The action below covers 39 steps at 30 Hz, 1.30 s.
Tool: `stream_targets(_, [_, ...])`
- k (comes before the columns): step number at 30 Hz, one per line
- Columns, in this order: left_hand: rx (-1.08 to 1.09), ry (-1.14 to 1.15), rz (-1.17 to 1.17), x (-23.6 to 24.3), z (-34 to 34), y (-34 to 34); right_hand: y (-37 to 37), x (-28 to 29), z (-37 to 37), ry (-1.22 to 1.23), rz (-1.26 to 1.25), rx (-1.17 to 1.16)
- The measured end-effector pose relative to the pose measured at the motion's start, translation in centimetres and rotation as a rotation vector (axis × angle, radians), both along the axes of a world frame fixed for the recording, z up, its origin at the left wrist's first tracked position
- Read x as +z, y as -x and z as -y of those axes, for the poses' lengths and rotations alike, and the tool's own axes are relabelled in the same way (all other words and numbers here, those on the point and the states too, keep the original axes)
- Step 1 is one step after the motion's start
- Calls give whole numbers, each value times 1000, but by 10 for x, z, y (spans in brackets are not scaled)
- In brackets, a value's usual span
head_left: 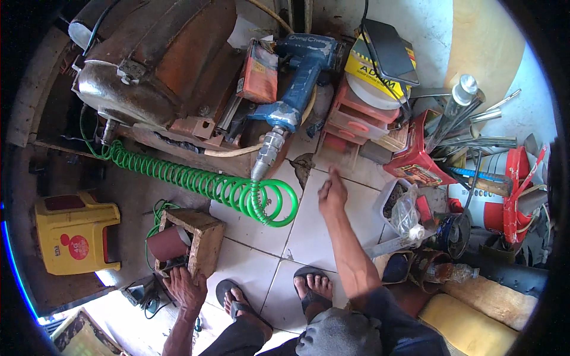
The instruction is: The person removes screws from a metal plate on an electric planer using a T-handle wrench, sets a small component aside, and then searches through a drawer containing various hand tools.
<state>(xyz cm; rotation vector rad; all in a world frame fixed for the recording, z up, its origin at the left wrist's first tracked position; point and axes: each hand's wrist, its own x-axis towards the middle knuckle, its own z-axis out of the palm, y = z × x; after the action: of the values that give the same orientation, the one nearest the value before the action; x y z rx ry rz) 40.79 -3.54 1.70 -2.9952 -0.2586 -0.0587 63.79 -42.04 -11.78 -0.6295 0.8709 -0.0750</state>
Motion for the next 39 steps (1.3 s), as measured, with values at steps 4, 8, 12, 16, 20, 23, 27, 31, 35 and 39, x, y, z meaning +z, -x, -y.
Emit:
stream_targets(4, [10, 2, -35, 9, 3, -2, 116, 26, -30, 79, -125, 328])
stream_targets(8, [12, 2, -22, 4, 2, -2, 195, 57, -49, 111, -194, 803])
stream_targets(12, [0, 14, -43, 4, 7, -2, 201, 38, -48, 311, -90, 993])
stream_targets(16, [8, 32, -65, 1, 17, -7, 159, 22, -22, 396, -9, 896])
stream_targets(20, [43, -10, -78, 14, 3, -1, 97, 21, -6, 960, 155, 838])
stream_targets(23, [63, 14, -112, 28, -7, 4, 32, 4, 16, 1639, 231, 730])
stream_targets(27, [54, 100, -282, 24, 16, -25, -23, -6, 101, 1883, 412, 682])
stream_targets(31, [62, 158, -122, 37, -6, -8, -13, -14, 70, 1463, 327, 743])
stream_targets(35, [50, 191, -33, 38, -6, -10, 52, -58, 63, 1400, 430, 931])
stream_targets(39, [138, 210, 9, 47, -13, -12, 137, -3, 17, 1204, 384, 1168])
